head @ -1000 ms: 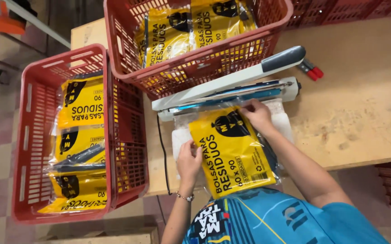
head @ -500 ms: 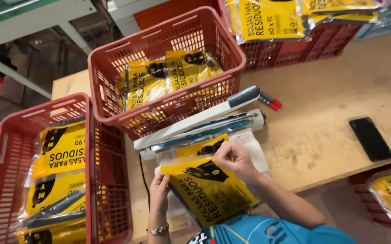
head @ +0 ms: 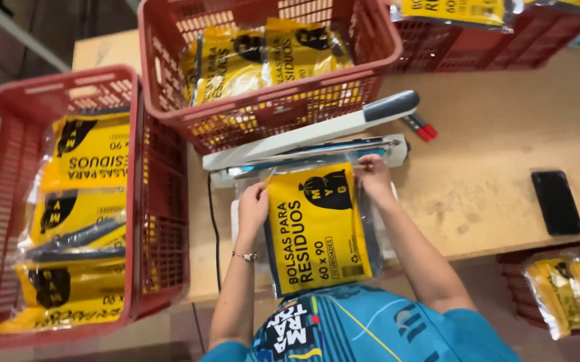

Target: Sealing plastic bags using a manual heat sealer and sorting them into crates

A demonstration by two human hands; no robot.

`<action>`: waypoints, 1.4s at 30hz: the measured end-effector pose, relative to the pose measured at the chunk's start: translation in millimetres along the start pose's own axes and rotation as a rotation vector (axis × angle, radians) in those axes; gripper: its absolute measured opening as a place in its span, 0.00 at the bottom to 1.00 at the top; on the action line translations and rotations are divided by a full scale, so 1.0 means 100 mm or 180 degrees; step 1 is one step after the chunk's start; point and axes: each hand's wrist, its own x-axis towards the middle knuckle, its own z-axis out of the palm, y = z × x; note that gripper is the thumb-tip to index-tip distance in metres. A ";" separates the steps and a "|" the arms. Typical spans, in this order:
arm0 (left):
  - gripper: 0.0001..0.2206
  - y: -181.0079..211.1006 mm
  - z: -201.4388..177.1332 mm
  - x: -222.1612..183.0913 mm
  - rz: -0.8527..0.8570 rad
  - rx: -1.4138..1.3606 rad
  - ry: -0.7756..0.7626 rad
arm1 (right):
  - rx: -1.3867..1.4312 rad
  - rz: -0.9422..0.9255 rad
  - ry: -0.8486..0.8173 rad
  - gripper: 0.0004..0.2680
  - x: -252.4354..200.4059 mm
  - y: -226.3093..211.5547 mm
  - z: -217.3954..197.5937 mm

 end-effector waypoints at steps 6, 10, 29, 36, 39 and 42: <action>0.09 0.18 -0.07 -0.02 -0.0453 0.0026 0.0406 | 0.0425 0.0119 -0.0035 0.14 -0.04 -0.36 0.04; 0.07 0.14 0.03 0.18 -0.0625 0.0127 0.0697 | 0.0254 -0.0084 0.0035 0.14 0.23 -0.06 0.12; 0.09 0.02 0.19 0.53 -0.0919 0.0237 0.0690 | -0.2523 -0.1578 0.1007 0.05 0.55 0.47 0.28; 0.10 0.01 0.24 0.54 -0.0998 0.0352 0.0773 | -0.2770 -0.2729 0.1001 0.05 0.11 -0.32 0.18; 0.09 0.06 0.21 0.50 -0.0998 0.0246 0.0810 | -0.2164 -0.4057 0.0809 0.06 0.03 -0.93 0.31; 0.10 -0.16 0.37 0.57 -0.0767 0.0425 0.1019 | -0.2373 -0.4659 0.0658 0.07 0.43 -1.70 0.48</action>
